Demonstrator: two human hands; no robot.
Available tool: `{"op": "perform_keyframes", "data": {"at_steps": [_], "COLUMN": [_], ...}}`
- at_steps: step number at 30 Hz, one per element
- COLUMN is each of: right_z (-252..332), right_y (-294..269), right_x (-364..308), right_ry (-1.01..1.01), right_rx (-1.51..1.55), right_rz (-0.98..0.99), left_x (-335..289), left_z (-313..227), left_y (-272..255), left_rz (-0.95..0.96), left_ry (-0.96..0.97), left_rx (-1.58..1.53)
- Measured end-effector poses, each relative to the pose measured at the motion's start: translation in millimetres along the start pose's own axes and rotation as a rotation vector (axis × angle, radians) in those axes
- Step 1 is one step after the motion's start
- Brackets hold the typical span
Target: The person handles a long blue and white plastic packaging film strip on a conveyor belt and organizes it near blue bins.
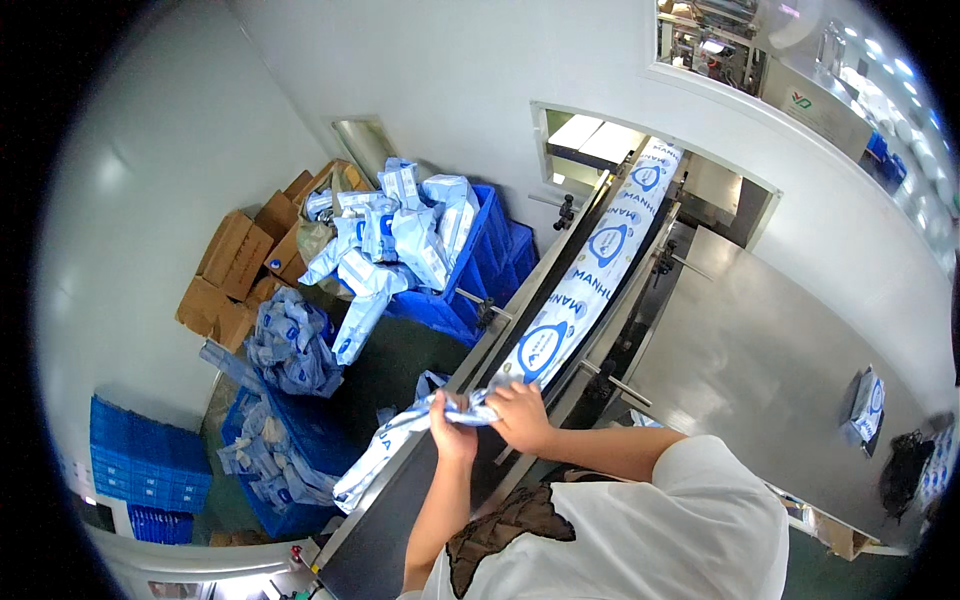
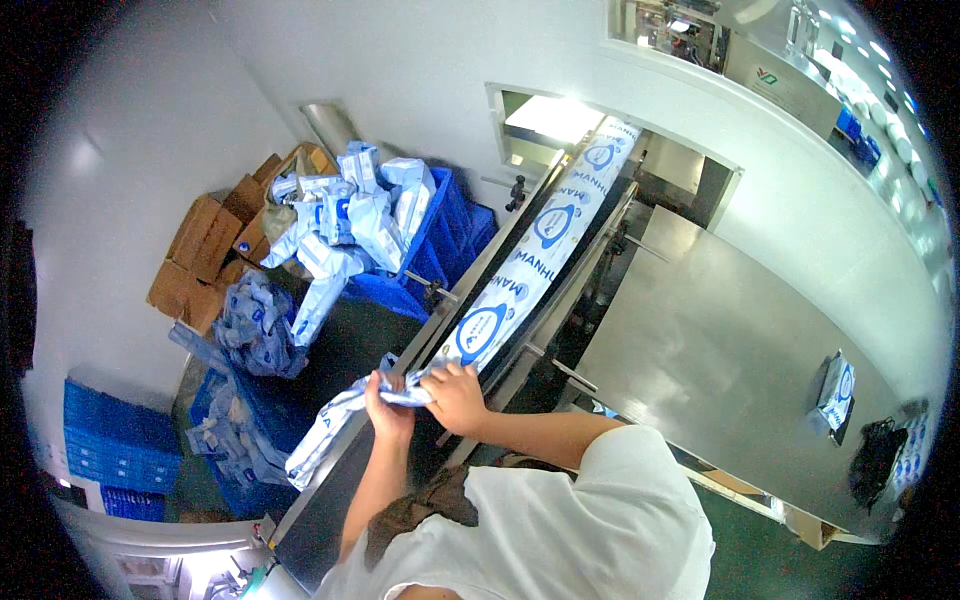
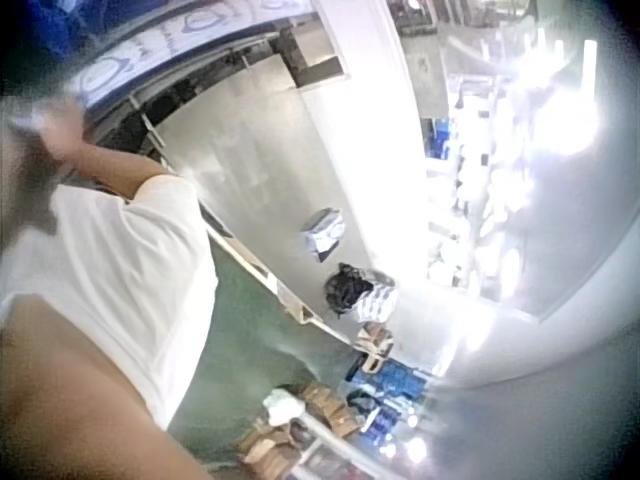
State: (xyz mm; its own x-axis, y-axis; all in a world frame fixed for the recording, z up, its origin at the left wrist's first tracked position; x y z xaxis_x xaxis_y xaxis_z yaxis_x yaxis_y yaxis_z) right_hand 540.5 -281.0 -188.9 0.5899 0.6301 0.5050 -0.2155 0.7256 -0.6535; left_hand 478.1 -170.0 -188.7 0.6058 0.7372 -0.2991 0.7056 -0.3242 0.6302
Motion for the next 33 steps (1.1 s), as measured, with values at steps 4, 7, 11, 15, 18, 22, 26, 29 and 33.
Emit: {"op": "perform_keyframes", "data": {"at_steps": [4, 7, 11, 15, 18, 22, 26, 29, 33], "right_z": [15, 21, 6, -81, -129, -153, -133, -91, -43], "right_y": [12, 12, -41, -61, -76, -63, -37, 6, -20], "right_x": [-5, -4, 14, 48, 61, 71, 81, 64, 51], "right_ry": [-0.159, -0.291, -0.538, -0.28, -0.262, -0.23, -0.187, -0.231, -0.424], "right_rx": [0.081, 0.293, 0.036, -0.321, -0.447, -0.438, -0.417, -0.318, 0.021], "right_rz": [0.145, 0.199, -0.003, -0.075, -0.124, -0.006, -0.015, 0.19, -0.162], "left_x": [-13, -14, -24, -26, -31, -53, -66, -53, -55], "left_z": [-10, -18, -41, -51, -67, -98, -125, -144, -173], "left_y": [-42, -78, -92, -125, -140, -119, -106, -147, -212], "left_rz": [-0.13, -0.154, -0.125, -0.211, -0.249, -0.356, -0.453, -0.438, -0.401], "left_ry": [0.036, 0.036, 0.114, 0.113, 0.114, 0.156, 0.304, 0.392, 0.393], "left_rx": [-0.067, -0.091, -0.07, -0.088, -0.09, -0.071, -0.103, -0.144, 0.064]}}
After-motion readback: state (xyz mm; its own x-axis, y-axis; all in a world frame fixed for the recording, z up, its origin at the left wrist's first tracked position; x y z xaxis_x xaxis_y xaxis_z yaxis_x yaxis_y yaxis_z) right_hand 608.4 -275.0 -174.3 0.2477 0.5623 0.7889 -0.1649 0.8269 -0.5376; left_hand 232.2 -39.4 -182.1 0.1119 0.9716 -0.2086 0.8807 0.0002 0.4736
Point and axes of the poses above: each hand's wrist, its own x-axis towards the middle knuckle, its own y-axis out of the palm, z = x × y, the point moved 3 cm from there along x, towards the middle knuckle, and after that the axes turned 6 degrees about -z, right-handed, at the moved point
